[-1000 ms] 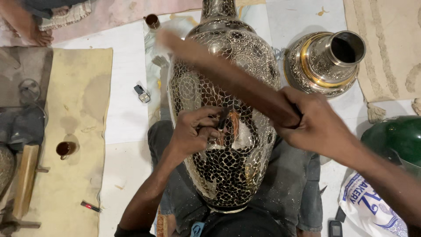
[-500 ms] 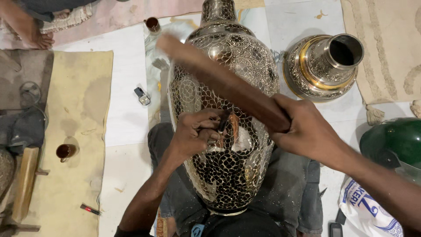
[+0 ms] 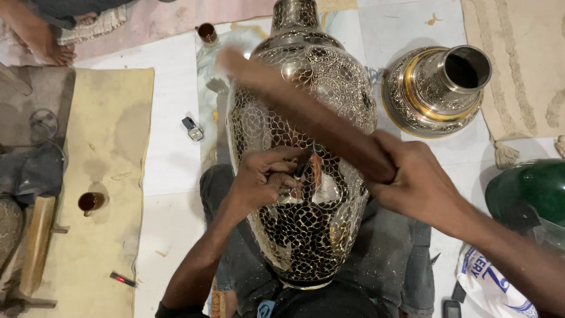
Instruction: The person sits on the floor with a large engraved brass vase held between their legs and decorates its surface by hand. They hold a small punch against the metal with one hand and repeatedly strike it with a wooden mallet held in the other hand, working on the patterned design.
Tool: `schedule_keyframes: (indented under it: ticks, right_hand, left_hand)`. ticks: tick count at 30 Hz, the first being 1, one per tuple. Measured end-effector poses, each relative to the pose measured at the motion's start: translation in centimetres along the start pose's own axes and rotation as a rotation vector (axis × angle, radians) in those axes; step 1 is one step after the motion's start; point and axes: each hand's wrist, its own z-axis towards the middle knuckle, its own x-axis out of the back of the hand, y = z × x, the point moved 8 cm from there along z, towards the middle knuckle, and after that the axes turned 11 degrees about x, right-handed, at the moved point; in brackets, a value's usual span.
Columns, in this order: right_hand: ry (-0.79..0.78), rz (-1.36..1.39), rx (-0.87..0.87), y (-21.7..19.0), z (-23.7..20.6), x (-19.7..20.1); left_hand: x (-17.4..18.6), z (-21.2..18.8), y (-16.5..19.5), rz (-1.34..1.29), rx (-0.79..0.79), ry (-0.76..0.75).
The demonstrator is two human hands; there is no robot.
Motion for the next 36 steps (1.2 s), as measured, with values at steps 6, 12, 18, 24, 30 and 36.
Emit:
schedule_keyframes:
  ticks: [6, 12, 18, 24, 30, 36]
  right_hand:
    - [-0.168, -0.244, 0.047, 0.2, -0.2, -1.2]
    - [-0.038, -0.132, 0.285, -1.1, -0.3, -0.5]
    - [0.097, 0.095, 0.080, 0.2, -0.7, -0.3]
    - [0.207, 0.135, 0.172, -1.2, -0.8, 0.7]
    - [0.255, 0.095, 0.202, -1.4, -1.0, 0.6]
    - [0.106, -0.028, 0.046, 1.8, -1.1, -0.3]
  left_hand:
    - [-0.2, 0.4, -0.2, 0.040, -0.006, -0.013]
    - [-0.3, 0.3, 0.7, -0.086, -0.074, -0.059]
    - [-0.3, 0.3, 1.2, 0.028, -0.081, -0.039]
    - [-0.5, 0.3, 1.1, -0.129, -0.125, -0.097]
    - [-0.4, 0.9, -0.5, -0.078, 0.005, -0.104]
    - [-0.6, 0.8, 0.0, -0.136, -0.047, -0.148]
